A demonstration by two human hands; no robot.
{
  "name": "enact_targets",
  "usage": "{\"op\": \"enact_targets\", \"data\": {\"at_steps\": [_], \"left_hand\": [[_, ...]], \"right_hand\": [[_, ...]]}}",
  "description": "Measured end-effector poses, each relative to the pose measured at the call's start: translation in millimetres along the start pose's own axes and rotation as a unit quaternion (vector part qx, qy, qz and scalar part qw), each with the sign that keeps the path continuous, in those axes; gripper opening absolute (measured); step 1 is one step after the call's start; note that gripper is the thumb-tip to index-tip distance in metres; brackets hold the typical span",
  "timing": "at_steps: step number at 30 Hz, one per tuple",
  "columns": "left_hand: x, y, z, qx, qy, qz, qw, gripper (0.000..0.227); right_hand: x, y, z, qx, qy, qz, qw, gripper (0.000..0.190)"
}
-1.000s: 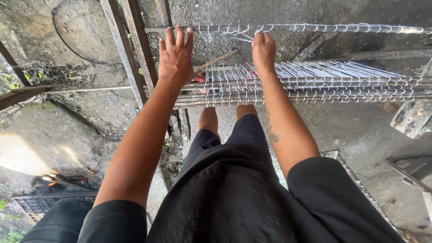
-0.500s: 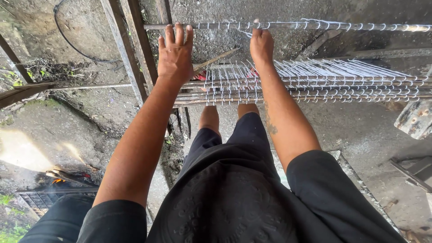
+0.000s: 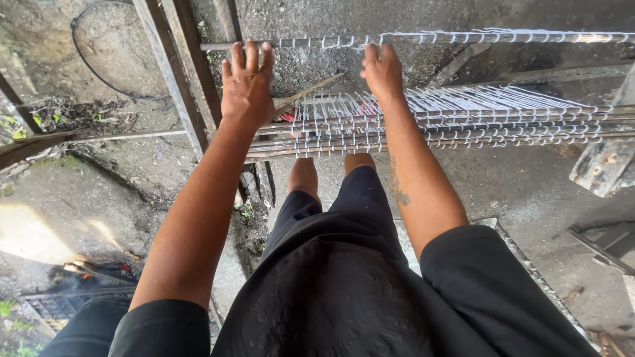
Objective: Manually weaving wire mesh by pulling and interlocking wire strands on a wooden frame.
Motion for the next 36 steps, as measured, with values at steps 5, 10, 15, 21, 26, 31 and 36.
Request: {"op": "enact_targets", "data": {"at_steps": [5, 10, 15, 21, 26, 31, 36], "left_hand": [[0, 0, -1, -0.017, 0.004, 0.004, 1.0, 0.102], [2, 7, 2, -0.021, 0.003, 0.027, 0.999, 0.097], [3, 8, 3, -0.034, 0.015, 0.022, 0.999, 0.096], [5, 18, 7, -0.054, 0.028, 0.047, 0.997, 0.1], [5, 14, 5, -0.04, 0.025, 0.039, 0.998, 0.098], [5, 12, 4, -0.048, 0.023, 0.029, 0.998, 0.095], [4, 12, 2, -0.043, 0.022, 0.034, 0.998, 0.095]], "right_hand": [[2, 56, 16, 0.146, -0.099, -0.088, 0.98, 0.046], [18, 63, -11, 0.032, -0.057, -0.319, 0.946, 0.048], [42, 36, -21, 0.114, 0.008, -0.127, 0.985, 0.017], [31, 16, -17, 0.123, 0.009, -0.106, 0.987, 0.02], [42, 11, -29, 0.123, -0.005, -0.067, 0.99, 0.021], [57, 6, -51, 0.106, -0.007, -0.037, 0.994, 0.026], [54, 16, -50, 0.061, -0.019, 0.001, 0.998, 0.03]]}}
Point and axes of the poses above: each hand's wrist, its own z-axis away from the middle knuckle, its own y-axis out of the back of the hand, x = y × z, the point moved 3 cm from there along -z, towards the middle knuckle, and after that the axes turned 8 degrees about x, right-handed, at the moved point
